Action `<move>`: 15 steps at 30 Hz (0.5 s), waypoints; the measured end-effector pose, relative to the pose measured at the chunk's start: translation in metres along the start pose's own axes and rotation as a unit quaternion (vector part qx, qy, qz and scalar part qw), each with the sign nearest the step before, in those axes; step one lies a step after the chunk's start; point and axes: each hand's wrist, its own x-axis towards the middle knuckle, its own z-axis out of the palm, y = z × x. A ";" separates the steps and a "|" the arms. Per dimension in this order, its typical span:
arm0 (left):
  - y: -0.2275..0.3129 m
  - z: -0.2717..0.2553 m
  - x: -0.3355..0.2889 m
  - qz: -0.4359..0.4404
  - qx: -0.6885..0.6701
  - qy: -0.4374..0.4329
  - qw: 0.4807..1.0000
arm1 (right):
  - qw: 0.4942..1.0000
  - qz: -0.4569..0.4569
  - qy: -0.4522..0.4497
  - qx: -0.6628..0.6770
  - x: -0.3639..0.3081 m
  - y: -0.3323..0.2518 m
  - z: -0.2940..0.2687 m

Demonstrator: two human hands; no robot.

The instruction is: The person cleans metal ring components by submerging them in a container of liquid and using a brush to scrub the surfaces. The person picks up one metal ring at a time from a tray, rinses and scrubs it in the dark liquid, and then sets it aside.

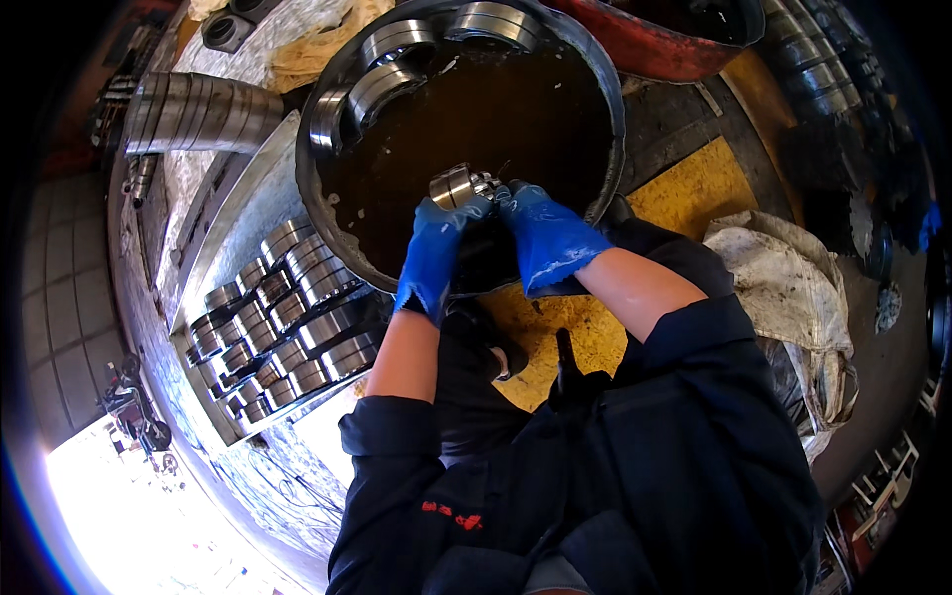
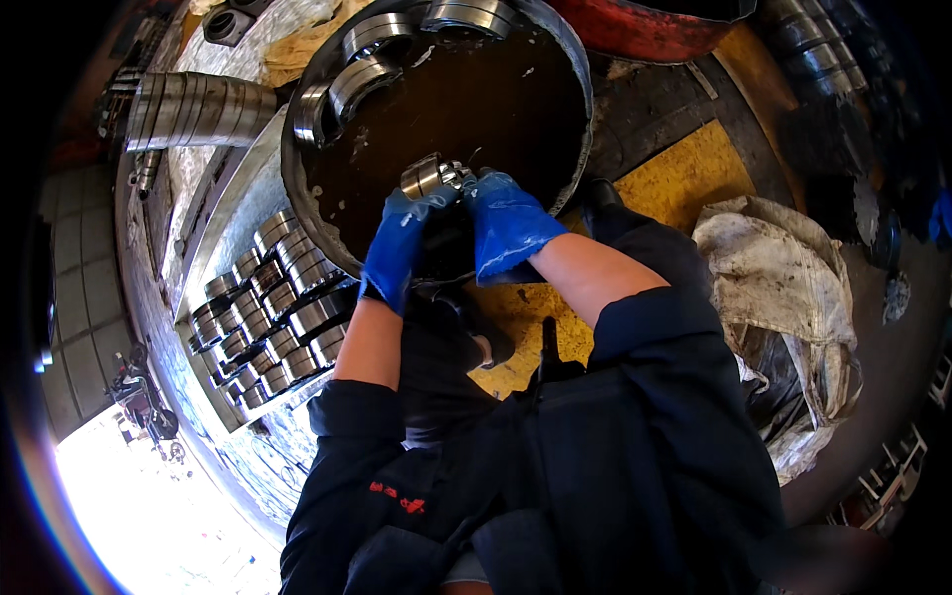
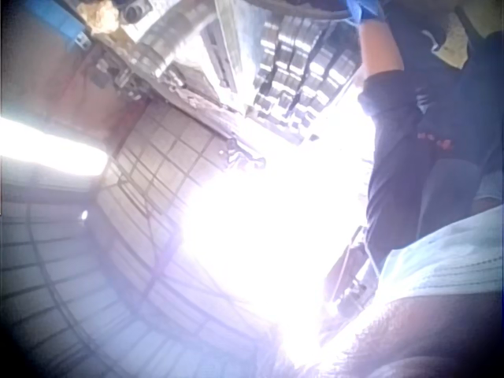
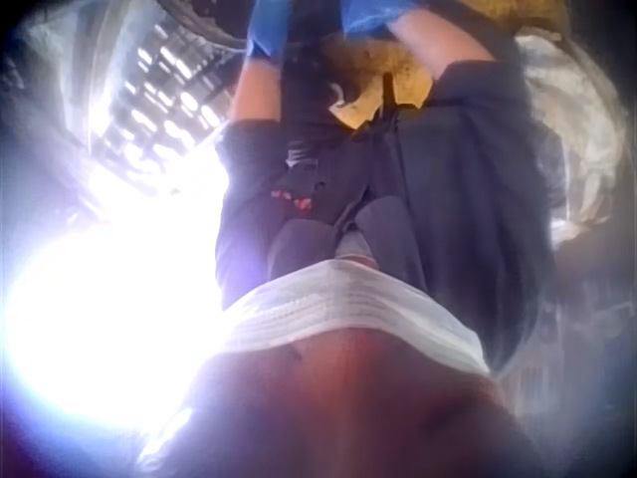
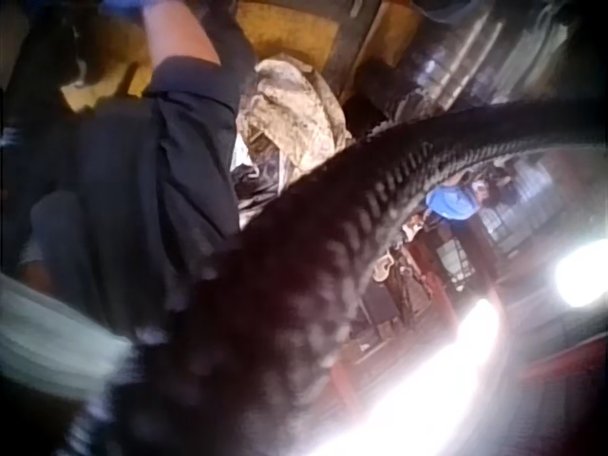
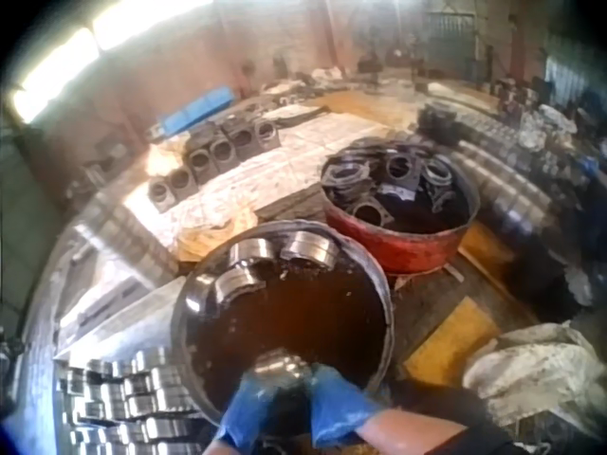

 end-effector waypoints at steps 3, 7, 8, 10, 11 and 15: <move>0.010 0.015 0.004 -0.056 0.082 0.077 0.992 | 0.984 -0.074 -0.037 -0.155 0.023 0.014 0.010; 0.022 0.027 -0.001 -0.102 0.232 0.186 0.949 | 0.946 -0.187 -0.120 -0.237 -0.032 -0.006 -0.057; 0.020 0.027 0.000 -0.109 0.233 0.196 0.946 | 0.932 -0.229 -0.127 -0.249 -0.040 -0.008 -0.064; 0.008 0.022 0.011 -0.036 0.307 0.159 0.938 | 0.920 -0.246 -0.117 -0.283 -0.026 0.003 -0.059; 0.004 0.014 0.018 -0.002 0.343 0.141 0.929 | 0.919 -0.242 -0.105 -0.294 -0.004 0.010 -0.049; -0.009 -0.034 0.045 -0.055 0.280 0.236 0.929 | 0.938 -0.260 -0.099 -0.206 -0.006 0.005 -0.039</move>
